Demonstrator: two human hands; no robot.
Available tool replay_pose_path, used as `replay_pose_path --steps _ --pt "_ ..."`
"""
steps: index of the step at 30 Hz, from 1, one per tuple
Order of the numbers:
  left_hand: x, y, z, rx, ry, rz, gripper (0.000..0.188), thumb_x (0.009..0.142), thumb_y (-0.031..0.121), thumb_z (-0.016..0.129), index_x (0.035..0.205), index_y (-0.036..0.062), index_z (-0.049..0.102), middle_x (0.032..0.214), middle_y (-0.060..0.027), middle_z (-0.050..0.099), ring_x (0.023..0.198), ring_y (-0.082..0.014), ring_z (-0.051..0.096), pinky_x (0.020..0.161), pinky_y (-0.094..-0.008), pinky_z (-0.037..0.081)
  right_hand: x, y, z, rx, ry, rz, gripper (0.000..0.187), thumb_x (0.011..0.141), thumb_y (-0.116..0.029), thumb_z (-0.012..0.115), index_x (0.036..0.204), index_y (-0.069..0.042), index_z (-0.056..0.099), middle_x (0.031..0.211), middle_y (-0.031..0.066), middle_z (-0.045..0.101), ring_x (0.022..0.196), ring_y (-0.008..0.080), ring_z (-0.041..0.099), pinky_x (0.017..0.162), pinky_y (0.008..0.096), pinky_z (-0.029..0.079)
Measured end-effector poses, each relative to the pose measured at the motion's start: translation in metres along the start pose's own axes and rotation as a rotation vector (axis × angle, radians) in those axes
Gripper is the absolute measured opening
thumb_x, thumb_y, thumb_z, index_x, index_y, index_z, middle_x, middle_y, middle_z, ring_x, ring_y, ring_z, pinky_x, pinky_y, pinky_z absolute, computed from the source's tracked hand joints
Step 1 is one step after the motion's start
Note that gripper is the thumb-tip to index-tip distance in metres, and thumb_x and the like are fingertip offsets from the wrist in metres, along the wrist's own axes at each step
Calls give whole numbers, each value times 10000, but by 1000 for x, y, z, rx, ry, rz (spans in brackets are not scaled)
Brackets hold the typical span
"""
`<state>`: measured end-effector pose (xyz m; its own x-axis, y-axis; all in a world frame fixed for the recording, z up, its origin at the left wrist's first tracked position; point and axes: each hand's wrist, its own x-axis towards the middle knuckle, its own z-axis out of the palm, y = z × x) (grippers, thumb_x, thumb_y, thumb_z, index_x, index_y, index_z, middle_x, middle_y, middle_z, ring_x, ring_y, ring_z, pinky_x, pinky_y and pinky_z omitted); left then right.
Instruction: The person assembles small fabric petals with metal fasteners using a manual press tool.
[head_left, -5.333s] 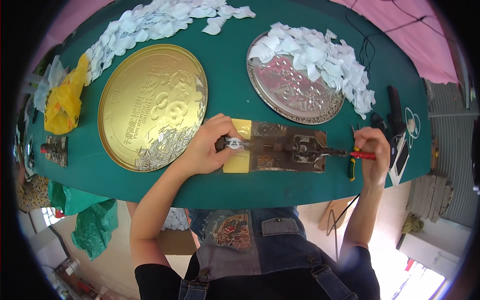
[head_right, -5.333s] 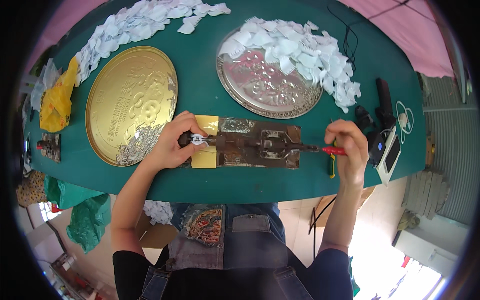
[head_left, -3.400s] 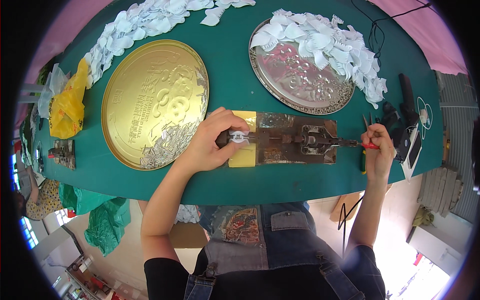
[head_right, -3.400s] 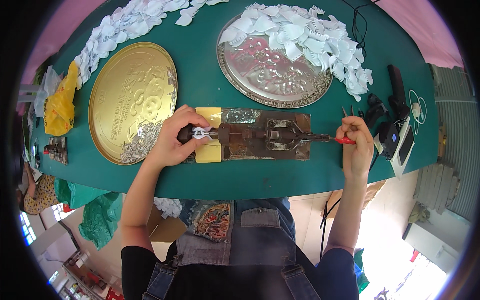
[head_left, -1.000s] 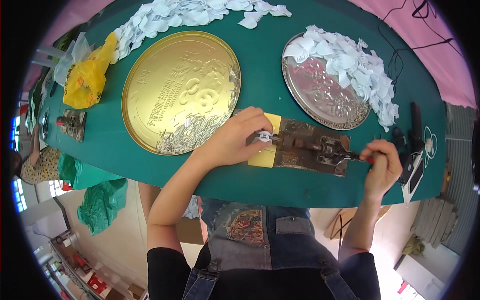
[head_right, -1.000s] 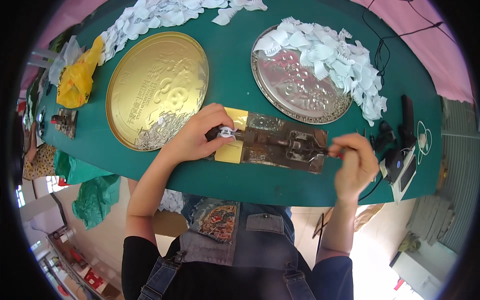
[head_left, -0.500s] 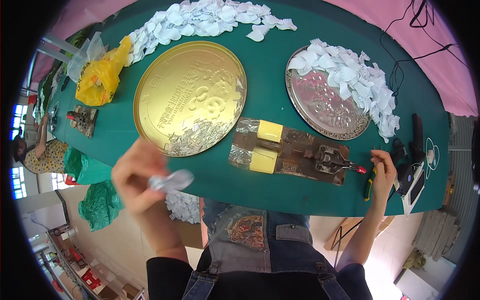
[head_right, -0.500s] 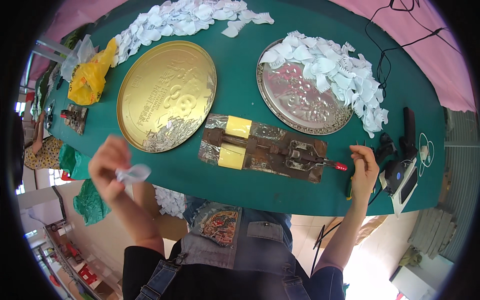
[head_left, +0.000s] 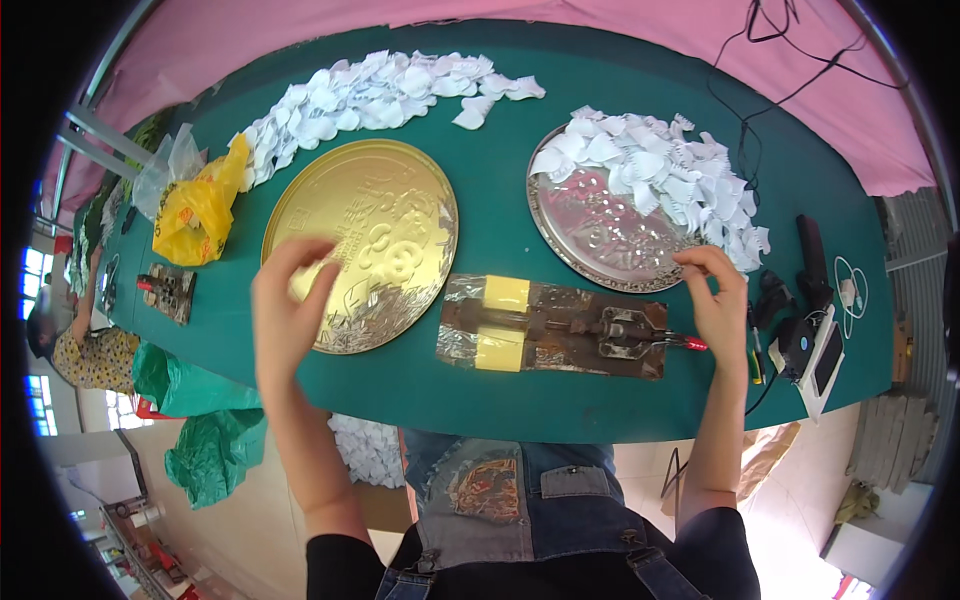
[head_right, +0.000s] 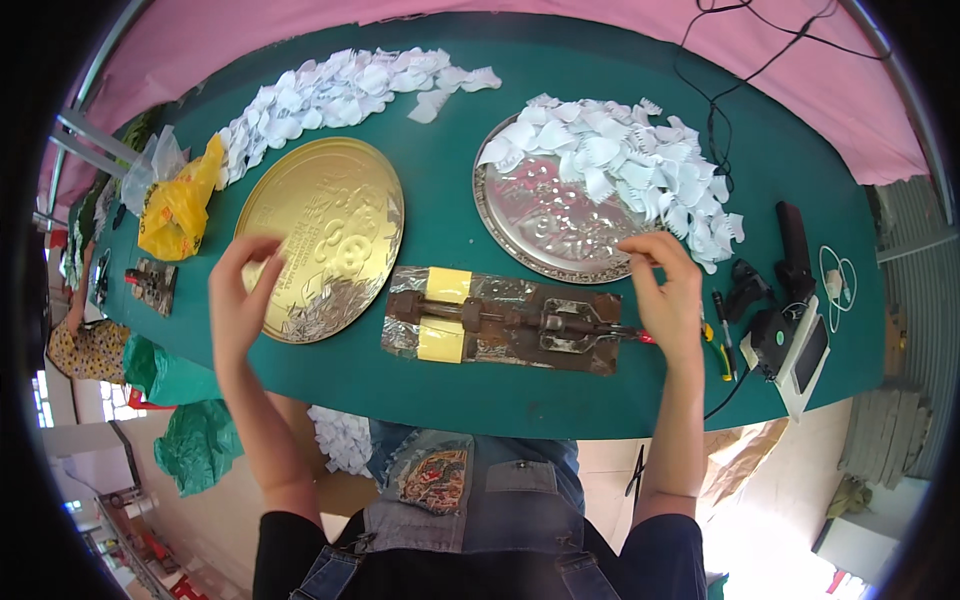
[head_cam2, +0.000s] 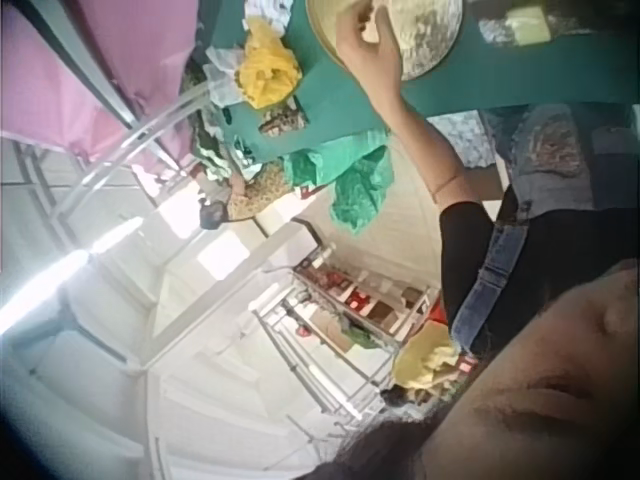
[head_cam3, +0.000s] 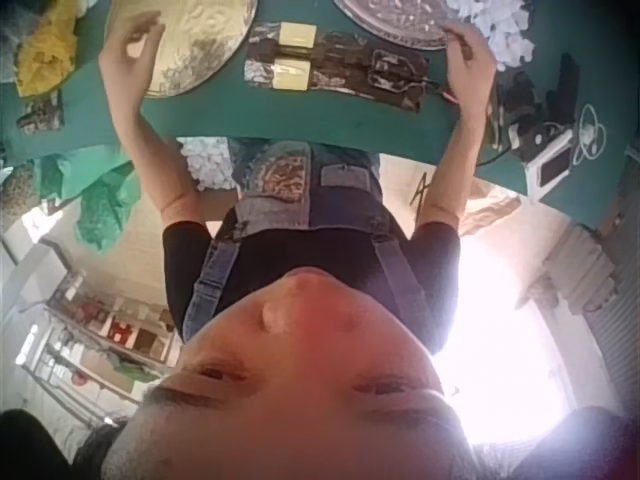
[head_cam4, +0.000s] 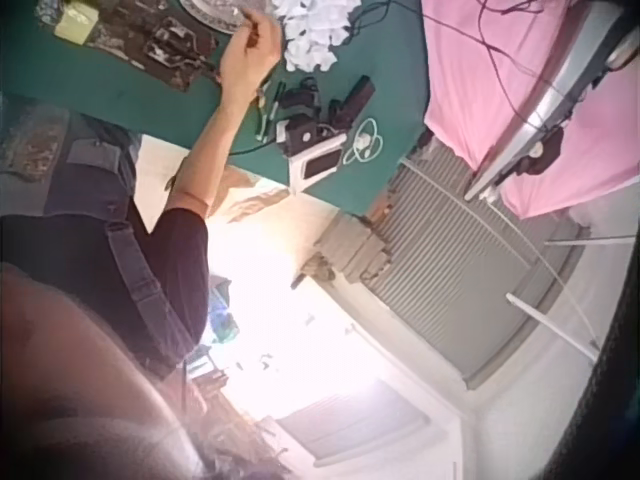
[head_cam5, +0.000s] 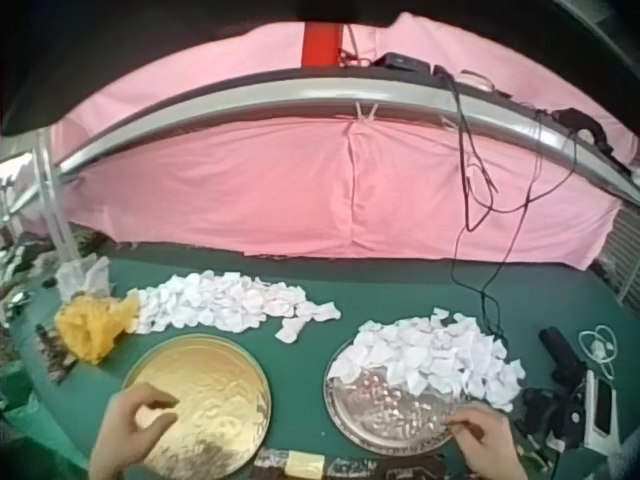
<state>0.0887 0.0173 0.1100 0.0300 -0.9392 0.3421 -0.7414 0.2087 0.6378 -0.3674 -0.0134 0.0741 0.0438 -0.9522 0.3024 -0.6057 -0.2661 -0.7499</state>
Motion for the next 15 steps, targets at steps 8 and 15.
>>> replay_pose_path --steps 8,15 --pt "179 -58 166 332 -232 383 535 809 -85 541 1302 104 626 1405 -113 562 1267 -335 534 1027 -431 490 8 -13 15 116 -13 -6 171 898 36 577 991 1 716 902 86 693 790 164 652 708 276 498" --pt "212 -46 184 459 -374 326 402 795 -65 618 1160 104 638 1179 -100 561 1087 -346 635 867 -466 558 18 10 6 105 -57 48 159 912 4 592 1008 -6 718 887 99 689 742 170 646 694 282 514"
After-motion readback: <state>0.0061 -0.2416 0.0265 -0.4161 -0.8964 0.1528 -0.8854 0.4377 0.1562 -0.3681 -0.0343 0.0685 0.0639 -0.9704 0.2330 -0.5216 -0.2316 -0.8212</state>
